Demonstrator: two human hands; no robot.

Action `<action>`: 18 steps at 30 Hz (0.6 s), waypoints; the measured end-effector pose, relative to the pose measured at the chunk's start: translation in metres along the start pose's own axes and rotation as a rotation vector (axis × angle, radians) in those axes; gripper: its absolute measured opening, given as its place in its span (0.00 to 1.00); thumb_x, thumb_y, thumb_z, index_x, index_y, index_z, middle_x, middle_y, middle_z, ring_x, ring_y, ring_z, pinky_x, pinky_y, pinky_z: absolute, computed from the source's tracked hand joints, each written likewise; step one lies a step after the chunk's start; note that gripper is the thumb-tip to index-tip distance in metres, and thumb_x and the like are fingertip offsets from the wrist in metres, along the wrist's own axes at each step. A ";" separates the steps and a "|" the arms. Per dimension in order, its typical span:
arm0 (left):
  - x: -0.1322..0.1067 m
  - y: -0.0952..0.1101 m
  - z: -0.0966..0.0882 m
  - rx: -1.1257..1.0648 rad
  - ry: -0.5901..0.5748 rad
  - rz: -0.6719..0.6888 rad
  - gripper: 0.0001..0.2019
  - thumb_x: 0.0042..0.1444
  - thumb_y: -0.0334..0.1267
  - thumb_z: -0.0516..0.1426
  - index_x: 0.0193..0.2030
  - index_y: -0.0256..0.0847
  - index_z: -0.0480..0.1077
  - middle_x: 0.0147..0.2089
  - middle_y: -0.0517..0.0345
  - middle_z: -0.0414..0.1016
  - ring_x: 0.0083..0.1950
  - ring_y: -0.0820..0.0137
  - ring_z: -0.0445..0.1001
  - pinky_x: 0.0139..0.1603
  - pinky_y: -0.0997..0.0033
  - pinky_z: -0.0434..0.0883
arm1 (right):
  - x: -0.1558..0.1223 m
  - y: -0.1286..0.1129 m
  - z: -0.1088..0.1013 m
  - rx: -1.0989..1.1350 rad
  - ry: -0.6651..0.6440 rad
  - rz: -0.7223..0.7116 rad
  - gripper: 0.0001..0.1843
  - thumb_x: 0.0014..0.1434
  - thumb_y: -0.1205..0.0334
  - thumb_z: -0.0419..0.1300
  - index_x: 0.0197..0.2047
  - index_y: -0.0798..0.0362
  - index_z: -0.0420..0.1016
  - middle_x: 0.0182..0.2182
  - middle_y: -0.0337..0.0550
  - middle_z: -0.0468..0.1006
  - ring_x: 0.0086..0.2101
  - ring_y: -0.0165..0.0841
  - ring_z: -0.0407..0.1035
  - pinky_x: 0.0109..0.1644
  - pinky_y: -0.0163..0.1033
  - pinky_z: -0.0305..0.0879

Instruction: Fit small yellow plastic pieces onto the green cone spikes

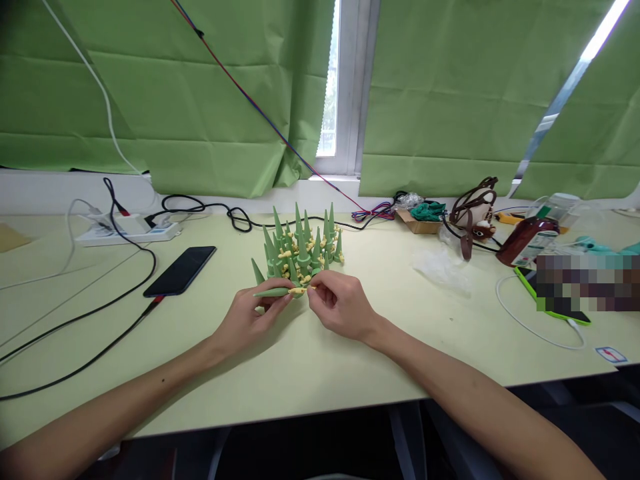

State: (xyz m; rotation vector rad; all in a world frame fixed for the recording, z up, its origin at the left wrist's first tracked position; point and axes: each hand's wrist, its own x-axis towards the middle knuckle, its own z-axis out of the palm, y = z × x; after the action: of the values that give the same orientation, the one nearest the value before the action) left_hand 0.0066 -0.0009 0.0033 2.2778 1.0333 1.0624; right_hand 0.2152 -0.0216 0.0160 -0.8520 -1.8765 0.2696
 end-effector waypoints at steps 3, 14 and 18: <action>0.000 -0.002 0.000 0.009 -0.003 -0.002 0.11 0.66 0.43 0.54 0.47 0.40 0.73 0.37 0.57 0.78 0.22 0.77 0.68 0.22 0.77 0.62 | 0.000 0.001 0.000 -0.003 -0.009 0.001 0.07 0.62 0.65 0.55 0.31 0.52 0.68 0.22 0.36 0.67 0.21 0.27 0.60 0.24 0.32 0.60; 0.000 0.002 -0.001 0.065 -0.001 0.038 0.11 0.66 0.42 0.53 0.47 0.40 0.73 0.28 0.61 0.75 0.20 0.77 0.62 0.22 0.77 0.61 | -0.001 0.004 0.000 -0.009 -0.096 0.006 0.07 0.66 0.62 0.55 0.36 0.53 0.72 0.24 0.38 0.71 0.22 0.27 0.61 0.26 0.34 0.61; -0.001 0.001 0.000 0.104 0.001 0.070 0.10 0.66 0.40 0.54 0.48 0.41 0.73 0.31 0.60 0.78 0.22 0.77 0.64 0.24 0.77 0.63 | -0.001 0.006 0.001 -0.020 -0.121 0.010 0.08 0.67 0.60 0.56 0.39 0.53 0.73 0.27 0.40 0.74 0.23 0.28 0.63 0.27 0.34 0.62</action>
State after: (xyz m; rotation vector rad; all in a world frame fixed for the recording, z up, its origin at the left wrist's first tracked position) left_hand 0.0064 -0.0021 0.0037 2.4129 1.0385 1.0602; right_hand 0.2168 -0.0178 0.0118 -0.8757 -1.9905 0.3152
